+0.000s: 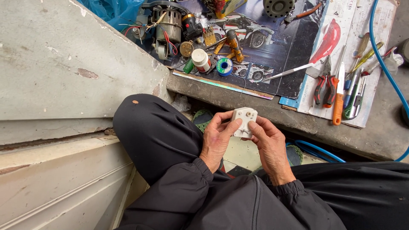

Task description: Disassembling a small electrical timer unit using pliers and manual force to separate the casing and internal components.

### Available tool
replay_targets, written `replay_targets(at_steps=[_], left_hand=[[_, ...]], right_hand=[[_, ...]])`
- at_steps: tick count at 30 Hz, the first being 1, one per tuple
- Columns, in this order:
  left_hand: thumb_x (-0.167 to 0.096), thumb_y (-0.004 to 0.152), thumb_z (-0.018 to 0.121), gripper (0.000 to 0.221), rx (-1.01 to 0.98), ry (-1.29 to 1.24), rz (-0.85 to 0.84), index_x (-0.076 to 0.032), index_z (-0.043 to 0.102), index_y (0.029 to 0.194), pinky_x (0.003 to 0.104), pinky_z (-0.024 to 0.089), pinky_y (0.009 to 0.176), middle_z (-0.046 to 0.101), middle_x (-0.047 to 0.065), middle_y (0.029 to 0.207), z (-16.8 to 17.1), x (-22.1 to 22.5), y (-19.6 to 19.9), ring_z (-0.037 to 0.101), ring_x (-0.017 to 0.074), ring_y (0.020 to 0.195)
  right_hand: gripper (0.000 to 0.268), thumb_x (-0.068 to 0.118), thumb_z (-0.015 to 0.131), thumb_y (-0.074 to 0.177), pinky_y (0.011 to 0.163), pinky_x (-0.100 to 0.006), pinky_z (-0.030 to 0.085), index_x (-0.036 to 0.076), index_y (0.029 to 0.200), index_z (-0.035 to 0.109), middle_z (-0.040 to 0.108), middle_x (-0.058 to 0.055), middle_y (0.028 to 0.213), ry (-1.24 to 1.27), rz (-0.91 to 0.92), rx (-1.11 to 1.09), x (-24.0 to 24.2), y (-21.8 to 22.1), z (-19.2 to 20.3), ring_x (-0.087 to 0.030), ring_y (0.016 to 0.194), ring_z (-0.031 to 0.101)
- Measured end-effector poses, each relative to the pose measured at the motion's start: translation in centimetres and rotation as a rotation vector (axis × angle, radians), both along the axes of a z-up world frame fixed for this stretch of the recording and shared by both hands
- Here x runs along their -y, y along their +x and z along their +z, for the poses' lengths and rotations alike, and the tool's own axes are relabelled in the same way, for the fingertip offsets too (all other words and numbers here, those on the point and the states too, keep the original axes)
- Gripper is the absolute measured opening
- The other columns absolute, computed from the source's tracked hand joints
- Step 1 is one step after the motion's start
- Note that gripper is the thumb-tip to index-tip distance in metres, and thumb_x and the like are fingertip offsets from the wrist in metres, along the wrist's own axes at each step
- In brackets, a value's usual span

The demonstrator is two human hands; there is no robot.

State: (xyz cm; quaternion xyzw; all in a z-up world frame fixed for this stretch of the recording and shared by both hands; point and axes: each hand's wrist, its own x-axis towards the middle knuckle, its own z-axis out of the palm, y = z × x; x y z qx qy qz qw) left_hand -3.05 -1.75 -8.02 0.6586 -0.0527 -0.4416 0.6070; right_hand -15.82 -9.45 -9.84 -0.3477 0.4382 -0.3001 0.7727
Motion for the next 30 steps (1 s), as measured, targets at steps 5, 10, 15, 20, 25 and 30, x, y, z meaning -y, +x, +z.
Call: replay_targets(at_steps=[5,10,15,20,25,30], left_hand=[[-0.028,0.094,0.089,0.045,-0.145,0.008,0.05,-0.007,0.077,0.131,0.027,0.065,0.089,0.073,0.006,0.124,2.2,0.5,0.6,0.066,0.0105,0.104],[-0.026,0.097,0.085,0.045,-0.232,-0.013,0.083,-0.004,0.074,0.135,0.03,0.065,0.09,0.07,0.007,0.118,3.5,0.8,0.8,0.065,0.0116,0.103],[-0.025,0.098,0.085,0.045,-0.272,-0.024,0.104,-0.005,0.073,0.136,0.031,0.067,0.092,0.07,0.007,0.116,2.8,0.7,1.1,0.069,0.0137,0.105],[-0.025,0.098,0.085,0.044,-0.283,-0.034,0.127,-0.005,0.072,0.136,0.031,0.067,0.093,0.069,0.007,0.116,2.6,0.8,1.0,0.071,0.0139,0.105],[-0.025,0.098,0.085,0.045,-0.277,-0.033,0.139,-0.004,0.071,0.135,0.031,0.067,0.093,0.07,0.007,0.116,2.7,0.8,0.9,0.072,0.0139,0.105],[-0.024,0.096,0.086,0.044,-0.244,-0.028,0.141,-0.006,0.072,0.134,0.027,0.065,0.091,0.069,0.005,0.115,3.7,1.1,0.9,0.069,0.0117,0.104]], right_hand=[[0.037,0.011,0.071,0.107,0.085,-0.039,0.069,-0.009,0.138,0.071,0.078,-0.022,0.118,0.007,-0.008,0.04,0.1,-0.3,-0.5,-0.023,0.093,0.076],[0.036,0.011,0.064,0.112,0.088,-0.043,0.067,-0.012,0.14,0.069,0.076,-0.027,0.122,0.034,-0.022,0.094,0.3,0.0,0.8,-0.027,0.095,0.075],[0.039,0.007,0.061,0.11,0.09,-0.046,0.067,-0.014,0.142,0.065,0.073,-0.03,0.13,0.035,-0.025,0.138,0.3,-0.2,0.1,-0.03,0.097,0.075],[0.04,0.003,0.063,0.106,0.094,-0.048,0.066,-0.015,0.143,0.065,0.071,-0.03,0.133,0.027,-0.018,0.136,0.2,-0.2,0.4,-0.03,0.098,0.073],[0.044,0.001,0.066,0.102,0.097,-0.048,0.065,-0.014,0.144,0.065,0.071,-0.029,0.138,0.01,0.002,0.103,0.0,0.1,1.0,-0.03,0.103,0.073],[0.044,-0.001,0.072,0.1,0.098,-0.046,0.064,-0.011,0.142,0.068,0.073,-0.024,0.13,-0.001,0.0,0.061,-0.1,0.4,1.8,-0.027,0.106,0.071]])
